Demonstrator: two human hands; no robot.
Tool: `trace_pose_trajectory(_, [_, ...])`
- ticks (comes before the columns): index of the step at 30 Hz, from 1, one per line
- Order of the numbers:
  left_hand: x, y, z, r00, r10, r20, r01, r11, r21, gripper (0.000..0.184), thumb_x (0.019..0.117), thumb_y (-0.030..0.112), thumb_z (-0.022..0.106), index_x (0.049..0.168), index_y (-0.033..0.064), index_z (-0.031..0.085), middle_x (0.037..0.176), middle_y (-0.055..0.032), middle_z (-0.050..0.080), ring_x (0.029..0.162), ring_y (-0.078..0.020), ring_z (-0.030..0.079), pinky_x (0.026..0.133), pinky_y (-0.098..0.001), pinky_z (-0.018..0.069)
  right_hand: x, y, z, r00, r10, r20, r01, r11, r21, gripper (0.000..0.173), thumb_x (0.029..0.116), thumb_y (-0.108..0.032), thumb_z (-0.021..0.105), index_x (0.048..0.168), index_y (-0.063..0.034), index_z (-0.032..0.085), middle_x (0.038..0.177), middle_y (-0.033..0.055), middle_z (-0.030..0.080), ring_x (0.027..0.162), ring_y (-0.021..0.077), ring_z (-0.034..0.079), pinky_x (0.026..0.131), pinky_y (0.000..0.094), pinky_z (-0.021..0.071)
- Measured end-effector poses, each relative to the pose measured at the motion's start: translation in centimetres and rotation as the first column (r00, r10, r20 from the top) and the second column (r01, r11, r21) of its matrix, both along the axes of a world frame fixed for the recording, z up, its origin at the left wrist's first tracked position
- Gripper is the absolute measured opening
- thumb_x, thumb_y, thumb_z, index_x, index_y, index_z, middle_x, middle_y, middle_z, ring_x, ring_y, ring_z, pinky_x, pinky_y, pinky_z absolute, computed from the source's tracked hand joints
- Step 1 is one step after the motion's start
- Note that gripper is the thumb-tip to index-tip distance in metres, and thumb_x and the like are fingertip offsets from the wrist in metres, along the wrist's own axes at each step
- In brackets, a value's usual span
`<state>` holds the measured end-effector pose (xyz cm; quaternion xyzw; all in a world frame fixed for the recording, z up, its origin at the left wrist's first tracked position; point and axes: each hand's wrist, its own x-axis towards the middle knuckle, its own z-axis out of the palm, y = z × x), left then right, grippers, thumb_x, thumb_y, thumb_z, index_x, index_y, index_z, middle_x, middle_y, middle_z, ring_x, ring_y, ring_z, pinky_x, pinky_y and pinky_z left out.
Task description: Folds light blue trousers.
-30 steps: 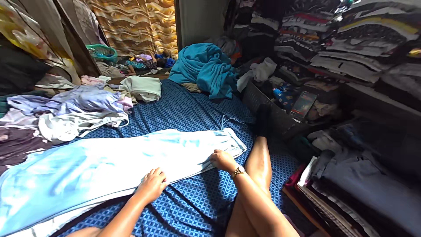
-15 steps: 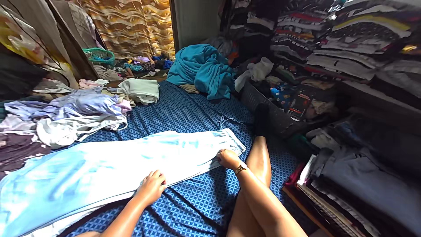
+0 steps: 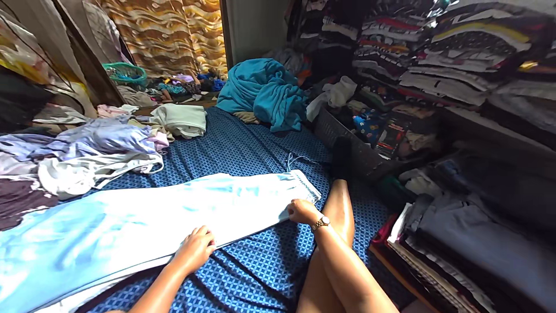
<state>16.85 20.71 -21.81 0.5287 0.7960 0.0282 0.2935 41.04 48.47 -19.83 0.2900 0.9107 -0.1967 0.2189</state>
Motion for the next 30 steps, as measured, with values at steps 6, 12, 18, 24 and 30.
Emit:
trace_pose_trajectory(6, [-0.3, -0.2, -0.4, 1.000, 0.022, 0.023, -0.023, 0.998, 0.054, 0.034, 0.1072, 0.026, 0.053, 0.116, -0.0010, 0.071, 0.135, -0.0213, 0.060, 0.133, -0.0409, 0.050, 0.111, -0.0568, 0.0395, -0.2, -0.1, -0.4, 0.998, -0.039, 0.048, 0.039, 0.999, -0.013, 0.025, 0.0963, -0.014, 0.062, 0.114, 0.0008, 0.072, 0.123, 0.0244, 0.067, 0.120, 0.0425, 0.062, 0.098, 0.0661, 0.0472])
trace_pose_trajectory(12, [-0.3, 0.3, -0.3, 0.980, 0.192, 0.053, -0.197, 0.972, 0.131, 0.031, 0.1070, 0.008, 0.046, 0.131, -0.0052, 0.059, 0.131, -0.0252, 0.062, 0.130, -0.0409, 0.056, 0.112, -0.0539, 0.0410, 0.5, 0.8, -0.1, 0.961, -0.245, -0.132, 0.243, 0.969, -0.035, 0.030, 0.1026, -0.019, 0.055, 0.120, -0.0019, 0.072, 0.125, 0.0227, 0.068, 0.122, 0.0393, 0.062, 0.103, 0.0620, 0.0472])
trace_pose_trajectory(18, [-0.5, 0.3, -0.5, 0.983, 0.183, 0.026, -0.185, 0.978, 0.101, 0.030, 0.1033, 0.009, 0.055, 0.129, -0.0038, 0.063, 0.131, -0.0250, 0.062, 0.129, -0.0407, 0.055, 0.111, -0.0527, 0.0421, 2.7, 2.7, 1.9, 0.523, -0.756, -0.394, 0.816, 0.577, -0.024, 0.049, 0.0997, -0.020, 0.062, 0.143, 0.0018, 0.053, 0.149, 0.0291, 0.047, 0.131, 0.0406, 0.056, 0.107, 0.0498, 0.0492])
trace_pose_trajectory(24, [-0.7, 0.2, -0.5, 0.988, 0.152, 0.004, -0.152, 0.986, 0.063, 0.029, 0.1022, 0.014, 0.058, 0.125, -0.0001, 0.068, 0.129, -0.0234, 0.062, 0.129, -0.0401, 0.054, 0.110, -0.0526, 0.0422, 3.5, 4.2, 0.9, 0.471, -0.840, -0.271, 0.849, 0.514, -0.119, 0.047, 0.0976, -0.028, 0.068, 0.134, 0.0012, 0.060, 0.129, 0.0248, 0.065, 0.125, 0.0369, 0.062, 0.105, 0.0548, 0.0474])
trace_pose_trajectory(30, [-0.7, 0.1, -0.6, 0.988, 0.152, -0.001, -0.152, 0.986, 0.066, 0.028, 0.1022, 0.014, 0.058, 0.125, 0.0006, 0.068, 0.128, -0.0233, 0.062, 0.127, -0.0404, 0.055, 0.109, -0.0527, 0.0424, 3.4, 4.5, 1.1, 0.466, -0.839, -0.281, 0.852, 0.511, -0.112, 0.043, 0.0953, -0.016, 0.067, 0.135, -0.0002, 0.058, 0.128, 0.0248, 0.066, 0.122, 0.0366, 0.064, 0.103, 0.0540, 0.0495])
